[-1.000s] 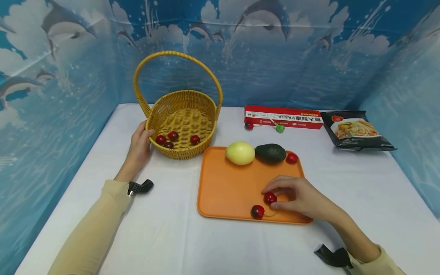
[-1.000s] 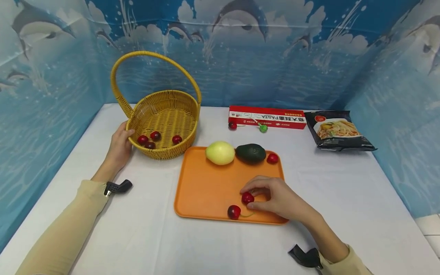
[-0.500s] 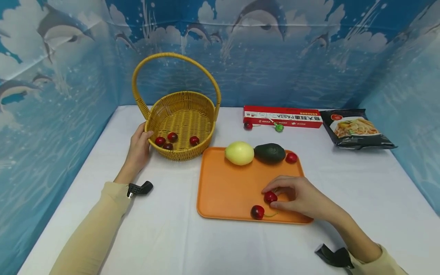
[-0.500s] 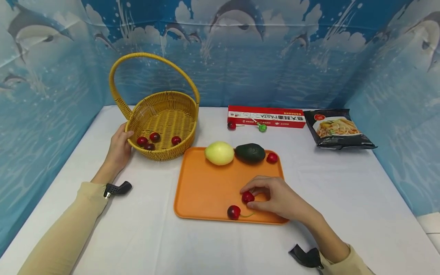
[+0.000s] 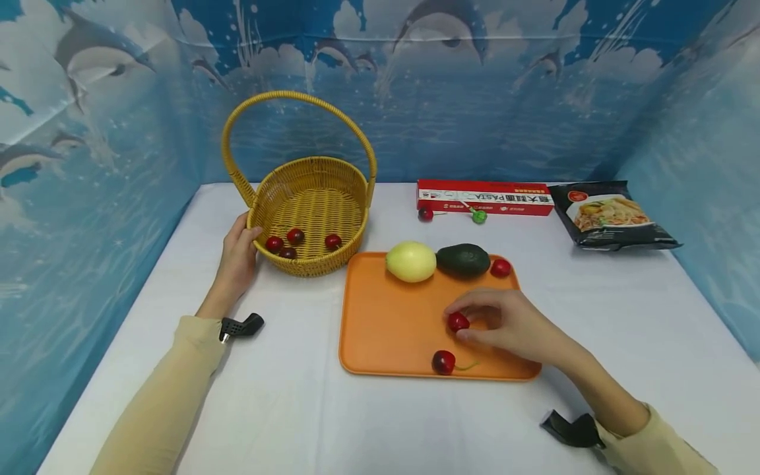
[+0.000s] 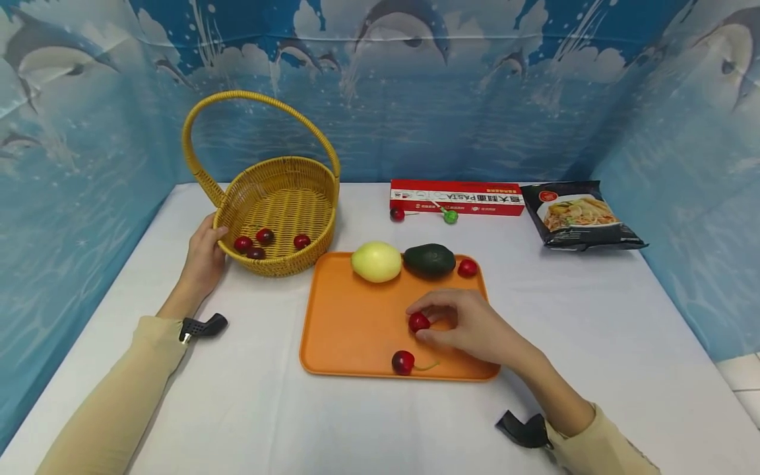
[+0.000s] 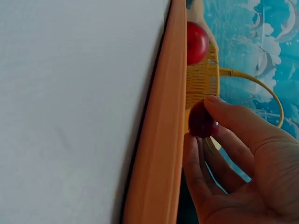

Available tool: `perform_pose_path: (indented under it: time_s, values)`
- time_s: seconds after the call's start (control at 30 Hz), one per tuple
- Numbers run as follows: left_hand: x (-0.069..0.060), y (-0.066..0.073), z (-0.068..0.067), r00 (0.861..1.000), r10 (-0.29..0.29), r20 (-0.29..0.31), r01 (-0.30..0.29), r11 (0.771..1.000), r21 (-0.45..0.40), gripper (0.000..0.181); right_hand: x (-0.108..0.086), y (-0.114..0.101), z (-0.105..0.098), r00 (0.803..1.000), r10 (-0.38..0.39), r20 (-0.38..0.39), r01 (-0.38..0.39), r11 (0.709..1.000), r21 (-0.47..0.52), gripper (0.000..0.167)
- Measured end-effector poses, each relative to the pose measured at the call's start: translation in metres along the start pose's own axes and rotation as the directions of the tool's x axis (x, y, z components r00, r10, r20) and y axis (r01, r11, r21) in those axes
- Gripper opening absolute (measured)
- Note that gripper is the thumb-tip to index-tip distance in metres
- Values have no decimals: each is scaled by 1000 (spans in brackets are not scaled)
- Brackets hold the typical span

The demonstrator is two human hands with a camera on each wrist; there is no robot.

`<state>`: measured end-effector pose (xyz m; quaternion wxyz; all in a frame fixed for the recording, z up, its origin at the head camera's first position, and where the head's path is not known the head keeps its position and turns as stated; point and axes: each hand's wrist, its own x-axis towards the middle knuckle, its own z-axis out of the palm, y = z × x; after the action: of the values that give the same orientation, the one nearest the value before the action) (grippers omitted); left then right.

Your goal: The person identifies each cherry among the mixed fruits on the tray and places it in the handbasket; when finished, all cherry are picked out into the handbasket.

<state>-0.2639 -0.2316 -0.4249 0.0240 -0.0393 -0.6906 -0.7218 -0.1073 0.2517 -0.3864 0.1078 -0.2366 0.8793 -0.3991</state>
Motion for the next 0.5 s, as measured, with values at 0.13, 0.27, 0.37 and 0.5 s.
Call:
perform_pose_path:
  time_s: [0.13,0.27,0.37,0.5]
  values:
    - [0,1,3,1000,-5,-1,5,1000,16,59,6,-9,-3,1000,-15,-4,15,1000,-20,41]
    - [1,3,3,1000,-13,-7,13,1000,3,59,16,-26,-10,999,-49,-13,49,998,-38,42]
    - [0,4,2,1000,-14,-12,14,1000,-13,59,32,-41,-15,997,-76,-16,75,995,-68,42]
    - [-2,4,2,1000,-14,-11,14,1000,-20,58,60,-56,-19,993,-120,3,120,990,-79,39]
